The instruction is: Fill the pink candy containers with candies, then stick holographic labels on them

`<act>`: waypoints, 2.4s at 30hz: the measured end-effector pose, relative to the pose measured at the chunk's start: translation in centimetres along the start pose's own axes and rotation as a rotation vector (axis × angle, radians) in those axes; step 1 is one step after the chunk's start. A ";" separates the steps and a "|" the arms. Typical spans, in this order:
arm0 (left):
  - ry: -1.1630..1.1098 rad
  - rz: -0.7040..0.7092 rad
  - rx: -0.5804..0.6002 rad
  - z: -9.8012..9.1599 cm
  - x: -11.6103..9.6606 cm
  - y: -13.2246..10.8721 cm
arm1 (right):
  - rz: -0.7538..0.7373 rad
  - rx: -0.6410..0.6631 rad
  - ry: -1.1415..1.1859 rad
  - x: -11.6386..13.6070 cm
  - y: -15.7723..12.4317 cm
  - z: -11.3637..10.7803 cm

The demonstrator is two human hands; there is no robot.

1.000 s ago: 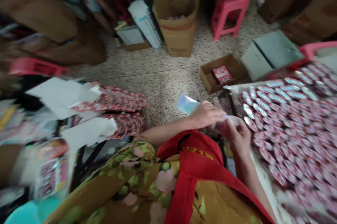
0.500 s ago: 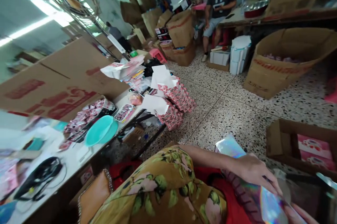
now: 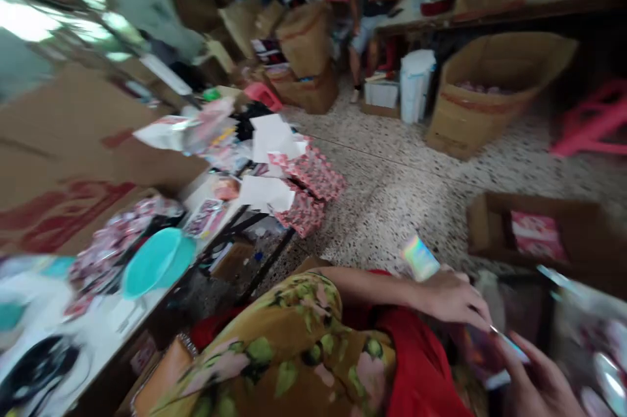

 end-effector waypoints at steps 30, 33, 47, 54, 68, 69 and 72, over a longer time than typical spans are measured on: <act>0.112 0.602 0.188 7.3 -11.1 7.1 | 0.208 -0.503 0.159 -4.3 -12.6 -12.7; 0.075 0.562 0.258 7.9 -11.3 8.0 | 0.229 -0.532 0.151 -5.1 -14.0 -12.7; 0.256 0.703 0.313 9.9 -14.5 6.8 | 0.102 -0.384 -0.546 -3.0 -13.9 -10.6; 0.269 0.743 0.313 9.2 -13.4 8.5 | 0.118 -0.379 -0.323 -4.6 -14.4 -11.4; 0.245 0.770 0.448 10.2 -14.5 7.8 | 0.151 -0.369 -0.460 -4.0 -14.5 -9.7; 0.230 0.765 0.439 10.0 -14.4 8.0 | 0.154 -0.365 -0.425 -4.3 -14.6 -9.8; 0.192 0.775 0.444 9.6 -14.2 8.6 | 0.141 -0.351 -0.328 -5.0 -15.1 -10.4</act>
Point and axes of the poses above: each hand's wrist, its own y-axis towards the middle knuckle, its own z-axis out of the palm, x = y × z, the point moved 6 cm from there along y, towards the middle knuckle, and after that the axes turned 3 degrees about x, right-handed, at the moved point
